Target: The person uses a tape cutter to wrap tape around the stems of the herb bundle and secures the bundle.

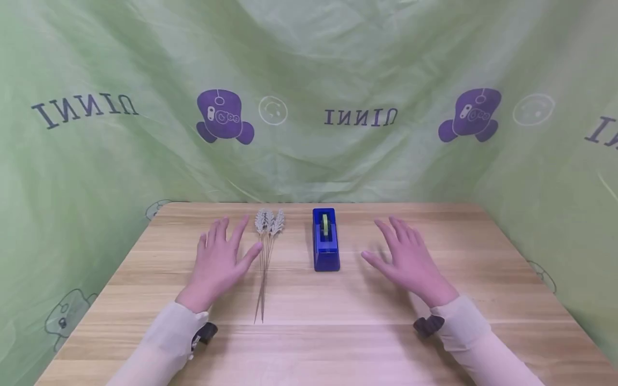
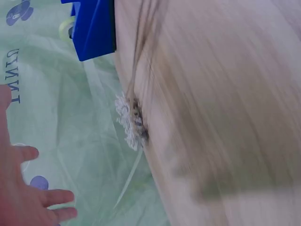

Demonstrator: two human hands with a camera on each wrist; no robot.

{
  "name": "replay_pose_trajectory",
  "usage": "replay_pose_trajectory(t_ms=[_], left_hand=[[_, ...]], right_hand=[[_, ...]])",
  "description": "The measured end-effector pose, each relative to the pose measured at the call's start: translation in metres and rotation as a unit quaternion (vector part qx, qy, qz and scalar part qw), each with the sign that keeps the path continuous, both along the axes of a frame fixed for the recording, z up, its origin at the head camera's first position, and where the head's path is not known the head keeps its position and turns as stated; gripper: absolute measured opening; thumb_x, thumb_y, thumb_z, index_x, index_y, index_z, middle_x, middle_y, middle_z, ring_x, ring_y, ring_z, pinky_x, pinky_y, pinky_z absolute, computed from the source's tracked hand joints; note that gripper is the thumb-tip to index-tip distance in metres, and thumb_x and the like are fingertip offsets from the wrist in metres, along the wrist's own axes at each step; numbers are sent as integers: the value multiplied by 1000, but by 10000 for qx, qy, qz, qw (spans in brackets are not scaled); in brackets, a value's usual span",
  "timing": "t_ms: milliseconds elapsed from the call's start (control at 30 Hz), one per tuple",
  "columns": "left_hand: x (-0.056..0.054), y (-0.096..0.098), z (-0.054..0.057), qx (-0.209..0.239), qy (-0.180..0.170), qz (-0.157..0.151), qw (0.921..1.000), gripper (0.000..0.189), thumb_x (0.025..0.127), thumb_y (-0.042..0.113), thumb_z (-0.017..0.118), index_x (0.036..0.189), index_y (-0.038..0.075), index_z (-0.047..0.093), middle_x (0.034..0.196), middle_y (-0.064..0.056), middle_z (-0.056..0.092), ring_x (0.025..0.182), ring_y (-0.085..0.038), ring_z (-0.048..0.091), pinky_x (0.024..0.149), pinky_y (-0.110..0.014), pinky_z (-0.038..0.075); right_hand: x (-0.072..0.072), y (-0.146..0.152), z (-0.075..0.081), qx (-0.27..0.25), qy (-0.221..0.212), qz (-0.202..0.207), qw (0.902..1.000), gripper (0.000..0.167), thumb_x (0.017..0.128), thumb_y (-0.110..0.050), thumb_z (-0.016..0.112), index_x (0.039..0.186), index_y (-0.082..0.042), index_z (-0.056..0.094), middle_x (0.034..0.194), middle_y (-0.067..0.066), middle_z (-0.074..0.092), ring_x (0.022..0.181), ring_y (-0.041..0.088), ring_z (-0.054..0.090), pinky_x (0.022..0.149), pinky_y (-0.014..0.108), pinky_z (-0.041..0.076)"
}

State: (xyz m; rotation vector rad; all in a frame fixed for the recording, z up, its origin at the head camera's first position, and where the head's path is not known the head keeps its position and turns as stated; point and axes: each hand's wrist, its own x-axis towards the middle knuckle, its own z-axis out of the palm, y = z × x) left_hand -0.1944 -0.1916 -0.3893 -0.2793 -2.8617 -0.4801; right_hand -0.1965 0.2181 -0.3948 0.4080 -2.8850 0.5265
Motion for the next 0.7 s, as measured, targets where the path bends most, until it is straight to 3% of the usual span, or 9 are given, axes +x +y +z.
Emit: replay_pose_trajectory(t_ms=[167, 267, 400, 567, 700], left_hand=[[-6, 8, 0, 1160, 413, -331, 9918, 71, 107, 50, 53, 160, 5, 38, 155, -32, 45, 142, -52, 47, 118, -67, 38], [-14, 17, -4, 1854, 588, -553, 9793, 59, 105, 37, 62, 147, -4, 52, 145, -29, 58, 134, -47, 57, 114, -62, 45], [-26, 32, -11, 2589, 760, -904, 9587, 38, 99, 19, 73, 128, -7, 66, 126, -26, 72, 114, -40, 70, 103, -52, 56], [-42, 55, -18, 3396, 410, -986, 9345, 29, 93, 6, 77, 119, -4, 72, 110, -22, 77, 96, -33, 74, 88, -32, 62], [-52, 74, -25, 3682, 5, -912, 9253, 27, 93, 6, 77, 118, -3, 74, 105, -19, 78, 93, -27, 73, 83, -19, 57]], right_hand=[[-1, -10, 4, -938, -59, 240, 9953, 74, 99, -55, 65, 151, -6, 47, 153, 22, 50, 144, 43, 42, 114, 66, 42], [-2, -17, 5, -1625, -270, 398, 9855, 60, 99, -41, 70, 141, 0, 56, 141, 22, 60, 132, 40, 53, 105, 59, 51], [-7, -29, 3, -2507, -743, 467, 9641, 44, 98, -29, 74, 129, 2, 63, 127, 21, 68, 117, 34, 64, 96, 46, 57], [-14, -46, -2, -3005, -1291, 436, 9440, 36, 98, -23, 74, 123, 2, 66, 119, 18, 72, 110, 29, 68, 96, 41, 58], [-20, -58, -8, -3187, -1571, 347, 9341, 32, 97, -22, 74, 120, 0, 69, 113, 16, 73, 103, 24, 67, 90, 35, 57]])
